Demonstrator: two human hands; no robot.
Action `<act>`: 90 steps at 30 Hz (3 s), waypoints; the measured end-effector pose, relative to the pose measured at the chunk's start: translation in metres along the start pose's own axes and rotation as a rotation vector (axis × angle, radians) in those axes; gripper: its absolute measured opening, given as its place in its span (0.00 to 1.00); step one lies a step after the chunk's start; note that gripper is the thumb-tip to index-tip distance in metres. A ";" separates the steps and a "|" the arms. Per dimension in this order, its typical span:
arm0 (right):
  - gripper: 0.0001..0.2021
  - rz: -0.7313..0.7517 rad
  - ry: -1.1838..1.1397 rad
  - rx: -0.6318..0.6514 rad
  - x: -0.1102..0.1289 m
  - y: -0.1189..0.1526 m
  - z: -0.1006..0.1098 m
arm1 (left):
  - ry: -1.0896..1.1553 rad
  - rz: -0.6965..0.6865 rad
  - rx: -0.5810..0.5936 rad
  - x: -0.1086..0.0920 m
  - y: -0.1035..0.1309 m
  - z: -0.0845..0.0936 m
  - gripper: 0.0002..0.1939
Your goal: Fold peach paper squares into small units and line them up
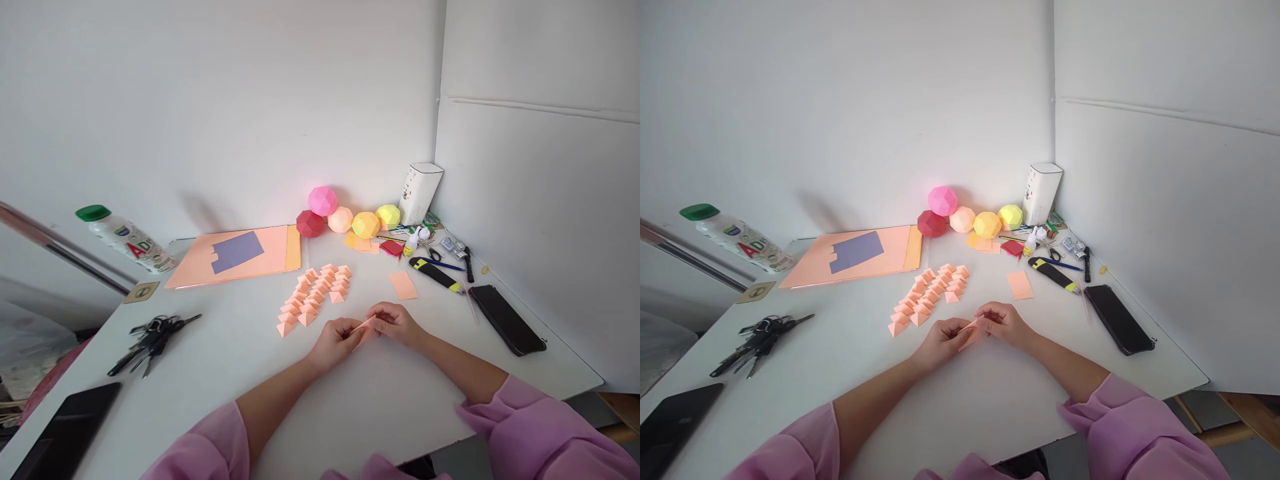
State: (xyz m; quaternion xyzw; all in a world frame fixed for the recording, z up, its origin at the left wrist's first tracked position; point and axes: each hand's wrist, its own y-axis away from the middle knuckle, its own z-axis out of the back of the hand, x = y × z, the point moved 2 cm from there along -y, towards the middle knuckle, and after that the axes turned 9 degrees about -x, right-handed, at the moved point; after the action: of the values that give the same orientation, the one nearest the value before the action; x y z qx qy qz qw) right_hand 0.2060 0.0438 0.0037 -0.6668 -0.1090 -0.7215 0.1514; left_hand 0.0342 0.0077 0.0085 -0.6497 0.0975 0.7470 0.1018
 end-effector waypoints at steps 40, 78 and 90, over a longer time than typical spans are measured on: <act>0.11 -0.068 0.090 0.034 -0.003 0.002 -0.001 | 0.033 0.004 -0.253 0.004 0.001 0.000 0.06; 0.06 0.004 0.036 -0.067 0.001 0.000 -0.001 | 0.108 0.052 -0.268 0.002 0.001 0.003 0.06; 0.09 0.007 0.124 -0.019 -0.001 0.002 -0.003 | 0.074 0.008 -0.264 0.001 0.001 0.002 0.08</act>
State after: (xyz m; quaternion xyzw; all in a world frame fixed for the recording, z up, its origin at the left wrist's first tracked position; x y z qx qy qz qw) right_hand 0.2043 0.0407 0.0024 -0.6227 -0.0905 -0.7618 0.1541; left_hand 0.0315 0.0072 0.0081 -0.6843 0.0046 0.7291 0.0089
